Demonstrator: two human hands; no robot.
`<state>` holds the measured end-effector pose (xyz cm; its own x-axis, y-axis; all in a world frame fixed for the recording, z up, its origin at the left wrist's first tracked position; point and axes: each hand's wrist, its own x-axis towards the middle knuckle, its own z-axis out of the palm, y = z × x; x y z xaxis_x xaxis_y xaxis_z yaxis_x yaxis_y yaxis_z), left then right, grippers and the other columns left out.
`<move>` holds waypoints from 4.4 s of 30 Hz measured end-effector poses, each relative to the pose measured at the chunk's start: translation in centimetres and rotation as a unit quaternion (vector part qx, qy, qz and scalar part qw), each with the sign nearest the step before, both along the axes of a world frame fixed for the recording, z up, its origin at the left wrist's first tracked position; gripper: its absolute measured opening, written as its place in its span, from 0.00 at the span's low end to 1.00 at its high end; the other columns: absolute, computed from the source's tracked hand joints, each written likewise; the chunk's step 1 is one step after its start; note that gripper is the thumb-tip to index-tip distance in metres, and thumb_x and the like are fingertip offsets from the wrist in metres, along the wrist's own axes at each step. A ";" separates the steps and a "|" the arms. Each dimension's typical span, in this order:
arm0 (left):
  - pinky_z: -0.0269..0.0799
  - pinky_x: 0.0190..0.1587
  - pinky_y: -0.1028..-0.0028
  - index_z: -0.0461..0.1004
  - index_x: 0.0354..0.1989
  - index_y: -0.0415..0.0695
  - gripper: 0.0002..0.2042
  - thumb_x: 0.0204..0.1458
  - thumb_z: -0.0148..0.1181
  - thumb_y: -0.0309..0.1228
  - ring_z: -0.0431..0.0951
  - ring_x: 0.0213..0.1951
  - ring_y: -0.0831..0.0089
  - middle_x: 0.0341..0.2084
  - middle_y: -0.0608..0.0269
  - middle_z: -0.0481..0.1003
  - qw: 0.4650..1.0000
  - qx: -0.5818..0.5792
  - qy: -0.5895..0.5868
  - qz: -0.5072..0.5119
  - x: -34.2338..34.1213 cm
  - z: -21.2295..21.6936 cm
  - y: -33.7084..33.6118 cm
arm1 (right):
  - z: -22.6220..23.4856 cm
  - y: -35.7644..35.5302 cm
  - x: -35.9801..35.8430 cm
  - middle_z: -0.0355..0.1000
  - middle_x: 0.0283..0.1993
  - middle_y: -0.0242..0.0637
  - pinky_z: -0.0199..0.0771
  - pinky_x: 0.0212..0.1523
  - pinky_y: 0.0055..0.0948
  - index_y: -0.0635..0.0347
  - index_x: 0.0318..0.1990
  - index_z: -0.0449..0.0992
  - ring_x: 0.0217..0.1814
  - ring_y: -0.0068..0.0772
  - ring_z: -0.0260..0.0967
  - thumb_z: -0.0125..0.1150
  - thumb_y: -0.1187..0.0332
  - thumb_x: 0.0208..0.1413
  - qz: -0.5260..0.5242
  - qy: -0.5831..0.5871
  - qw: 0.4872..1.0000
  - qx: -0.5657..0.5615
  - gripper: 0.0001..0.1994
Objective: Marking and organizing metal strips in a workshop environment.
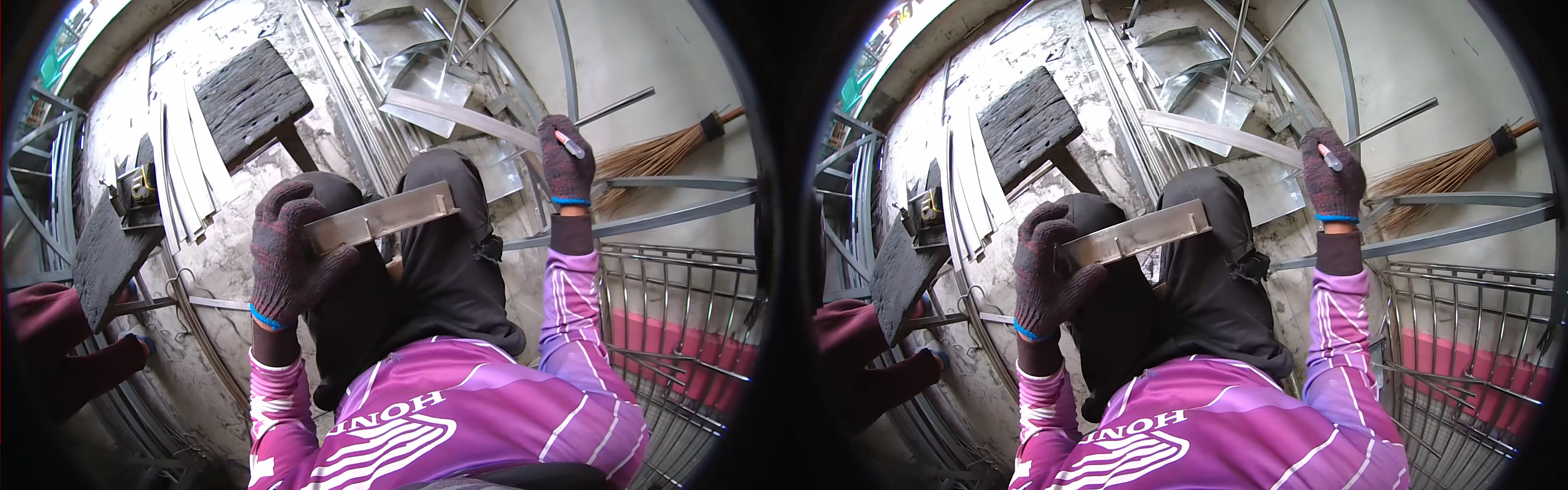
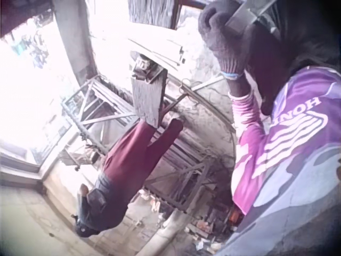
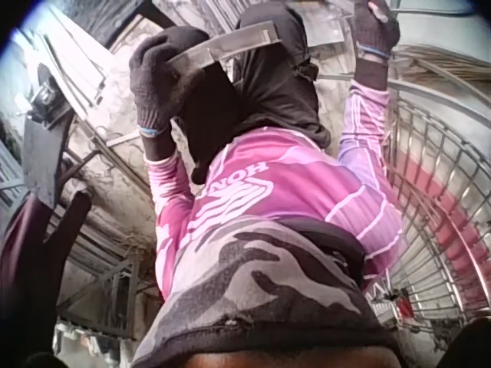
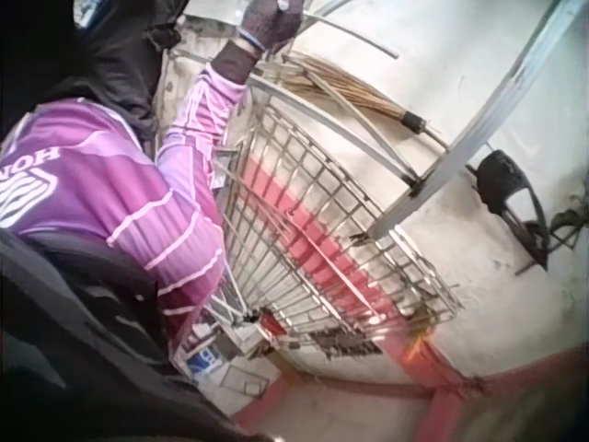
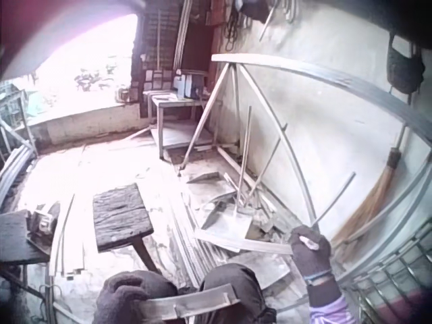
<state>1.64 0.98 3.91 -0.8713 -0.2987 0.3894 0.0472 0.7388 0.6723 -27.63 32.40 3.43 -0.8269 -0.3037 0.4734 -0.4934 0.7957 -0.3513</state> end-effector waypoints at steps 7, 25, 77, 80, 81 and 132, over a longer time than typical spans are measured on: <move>0.70 0.49 0.49 0.75 0.37 0.39 0.24 0.58 0.55 0.53 0.76 0.39 0.55 0.36 0.54 0.74 0.749 0.333 0.159 -0.551 0.2 9.0 4.7 | 0.0 -5.1 1.4 0.78 0.34 0.47 0.77 0.38 0.40 0.61 0.36 0.79 0.38 0.53 0.77 0.57 0.67 0.63 0.102 -0.014 0.990 -0.096 0.08; 0.73 0.36 0.72 0.73 0.32 0.38 0.08 0.51 0.62 0.30 0.78 0.31 0.71 0.26 0.62 0.74 0.644 0.551 0.214 -0.485 -2.9 15.3 8.2 | 0.1 -14.6 1.9 0.76 0.37 0.33 0.73 0.41 0.27 0.64 0.43 0.78 0.38 0.26 0.71 0.59 0.69 0.63 0.227 -0.224 0.914 -0.249 0.08; 0.65 0.60 0.55 0.74 0.53 0.49 0.30 0.37 0.73 0.42 0.74 0.52 0.55 0.48 0.56 0.74 0.961 -0.152 -0.170 -0.154 -4.1 2.3 1.3 | -2.4 -9.4 7.7 0.77 0.45 0.42 0.75 0.51 0.29 0.65 0.54 0.74 0.49 0.32 0.76 0.60 0.76 0.62 0.349 -0.249 0.827 -0.363 0.14; 0.64 0.57 0.54 0.73 0.55 0.50 0.26 0.44 0.66 0.37 0.76 0.47 0.61 0.39 0.60 0.75 0.943 -0.246 -0.201 -0.096 -4.0 1.9 3.7 | -0.6 -10.5 7.7 0.78 0.43 0.42 0.75 0.48 0.29 0.65 0.54 0.74 0.44 0.31 0.75 0.62 0.70 0.63 0.342 -0.298 0.802 -0.389 0.14; 0.65 0.56 0.55 0.74 0.54 0.49 0.25 0.43 0.66 0.37 0.76 0.46 0.60 0.38 0.60 0.75 0.962 -0.227 -0.130 -0.080 -3.7 1.8 3.4 | 0.0 -11.2 7.8 0.78 0.43 0.42 0.75 0.47 0.29 0.65 0.54 0.74 0.44 0.30 0.75 0.62 0.69 0.63 0.345 -0.285 0.812 -0.375 0.15; 0.72 0.32 0.61 0.77 0.53 0.47 0.18 0.51 0.66 0.29 0.78 0.30 0.53 0.26 0.52 0.76 0.994 -0.024 -0.099 -0.025 -3.2 4.8 1.6 | 5.1 -16.4 11.1 0.75 0.41 0.43 0.68 0.50 0.39 0.68 0.38 0.82 0.48 0.38 0.69 0.28 0.38 0.70 0.496 -0.329 0.739 -0.316 0.41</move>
